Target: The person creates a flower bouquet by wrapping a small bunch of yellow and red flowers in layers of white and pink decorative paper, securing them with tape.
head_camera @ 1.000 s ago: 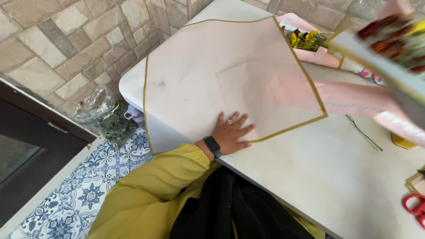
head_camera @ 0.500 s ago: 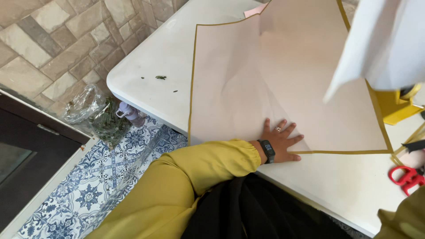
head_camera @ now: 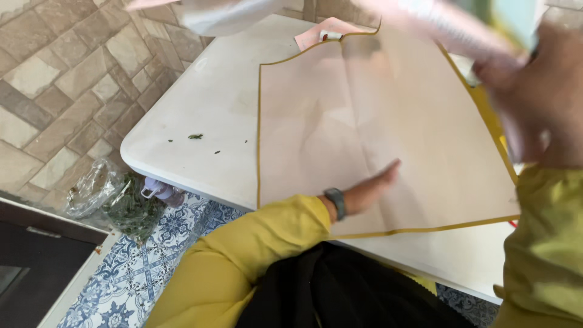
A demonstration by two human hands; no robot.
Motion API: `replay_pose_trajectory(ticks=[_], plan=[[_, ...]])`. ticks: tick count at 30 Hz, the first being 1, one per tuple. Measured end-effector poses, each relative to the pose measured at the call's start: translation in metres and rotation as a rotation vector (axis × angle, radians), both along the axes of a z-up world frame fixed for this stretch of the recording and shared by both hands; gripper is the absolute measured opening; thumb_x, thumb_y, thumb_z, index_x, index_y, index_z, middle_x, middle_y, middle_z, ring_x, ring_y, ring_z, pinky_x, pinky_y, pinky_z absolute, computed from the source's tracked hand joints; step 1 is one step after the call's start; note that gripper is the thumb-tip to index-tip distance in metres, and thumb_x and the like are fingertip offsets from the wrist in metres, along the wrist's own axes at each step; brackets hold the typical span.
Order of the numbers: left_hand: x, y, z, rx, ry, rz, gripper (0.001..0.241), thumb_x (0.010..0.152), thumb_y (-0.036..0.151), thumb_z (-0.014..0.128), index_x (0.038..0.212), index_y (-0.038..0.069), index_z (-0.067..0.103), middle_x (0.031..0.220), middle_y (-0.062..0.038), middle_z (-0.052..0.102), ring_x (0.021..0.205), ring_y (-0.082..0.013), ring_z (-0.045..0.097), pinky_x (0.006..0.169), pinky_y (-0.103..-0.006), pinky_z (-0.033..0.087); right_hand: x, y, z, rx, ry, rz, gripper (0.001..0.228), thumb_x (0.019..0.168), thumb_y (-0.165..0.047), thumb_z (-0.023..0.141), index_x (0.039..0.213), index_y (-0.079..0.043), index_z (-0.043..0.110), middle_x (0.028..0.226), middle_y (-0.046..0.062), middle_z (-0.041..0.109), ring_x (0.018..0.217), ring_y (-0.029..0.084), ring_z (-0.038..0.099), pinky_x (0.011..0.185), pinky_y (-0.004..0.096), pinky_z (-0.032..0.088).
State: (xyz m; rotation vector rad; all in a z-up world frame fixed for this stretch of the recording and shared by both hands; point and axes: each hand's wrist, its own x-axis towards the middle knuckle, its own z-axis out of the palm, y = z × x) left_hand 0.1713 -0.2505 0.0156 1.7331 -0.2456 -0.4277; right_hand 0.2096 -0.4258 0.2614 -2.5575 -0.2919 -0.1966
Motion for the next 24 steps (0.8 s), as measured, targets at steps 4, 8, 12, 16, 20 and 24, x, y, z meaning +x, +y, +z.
replay_pose_trajectory(ticks=[4, 8, 12, 16, 20, 24], plan=[[0.050, 0.119, -0.025, -1.459, 0.265, -0.038, 0.064, 0.071, 0.081, 0.034, 0.102, 0.034, 0.065, 0.117, -0.015, 0.055, 0.118, -0.0461, 0.038, 0.095, -0.0643, 0.029, -0.012, 0.026, -0.064, -0.430, 0.257, -0.098, 0.034, 0.075, -0.033, 0.061, 0.095, -0.006, 0.064, 0.088, 0.021, 0.066, 0.083, 0.038, 0.061, 0.069, 0.041, 0.044], [0.044, 0.171, 0.001, -1.290, 0.304, 0.517, 0.055, 0.071, 0.064, 0.031, 0.084, 0.018, 0.057, 0.104, -0.015, 0.058, 0.095, -0.0327, 0.051, 0.070, -0.0441, 0.042, 0.001, -0.002, -0.135, -0.637, 0.345, -0.097, 0.039, 0.066, -0.039, 0.056, 0.099, -0.019, 0.063, 0.090, 0.011, 0.068, 0.086, 0.031, 0.062, 0.067, 0.036, 0.047], [0.046, 0.172, 0.006, -1.151, 0.438, 0.763, 0.069, 0.077, 0.060, 0.025, 0.126, 0.017, 0.047, 0.123, -0.011, 0.053, 0.109, -0.0271, 0.050, 0.086, -0.0411, 0.041, -0.004, -0.011, -0.151, -0.419, 0.534, -0.086, 0.061, 0.064, -0.025, 0.056, 0.123, -0.018, 0.041, 0.099, 0.015, 0.064, 0.087, 0.033, 0.060, 0.072, 0.037, 0.043], [0.040, 0.167, 0.006, -0.946, 0.200, 0.928, 0.029, 0.080, 0.020, 0.049, 0.104, 0.008, 0.057, 0.103, -0.006, 0.064, 0.097, -0.0170, 0.058, 0.082, -0.0271, 0.047, -0.001, -0.021, -0.163, -0.309, 0.526, 0.027, 0.064, 0.063, -0.020, 0.057, 0.126, -0.020, 0.042, 0.110, 0.009, 0.061, 0.094, 0.027, 0.058, 0.079, 0.033, 0.040], [0.002, 0.169, 0.001, -0.309, -0.148, 1.154, 0.061, 0.064, 0.014, 0.061, 0.117, 0.005, 0.032, 0.119, -0.012, 0.051, 0.108, -0.0205, 0.051, 0.092, -0.0316, 0.041, 0.001, -0.025, -0.162, -0.342, 0.481, 0.051, 0.053, 0.064, -0.021, 0.053, 0.117, -0.021, 0.053, 0.114, 0.001, 0.060, 0.102, 0.021, 0.057, 0.085, 0.032, 0.039], [-0.053, 0.158, 0.003, 0.706, -0.410, 0.832, 0.089, 0.072, 0.037, 0.063, 0.135, 0.008, 0.007, 0.146, -0.015, -0.001, 0.135, -0.0315, 0.003, 0.105, -0.0480, 0.006, 0.019, -0.035, -0.160, -0.191, 0.648, 0.067, 0.072, 0.061, -0.009, 0.064, 0.129, -0.024, 0.045, 0.113, 0.001, 0.064, 0.101, 0.017, 0.056, 0.088, 0.027, 0.039]])
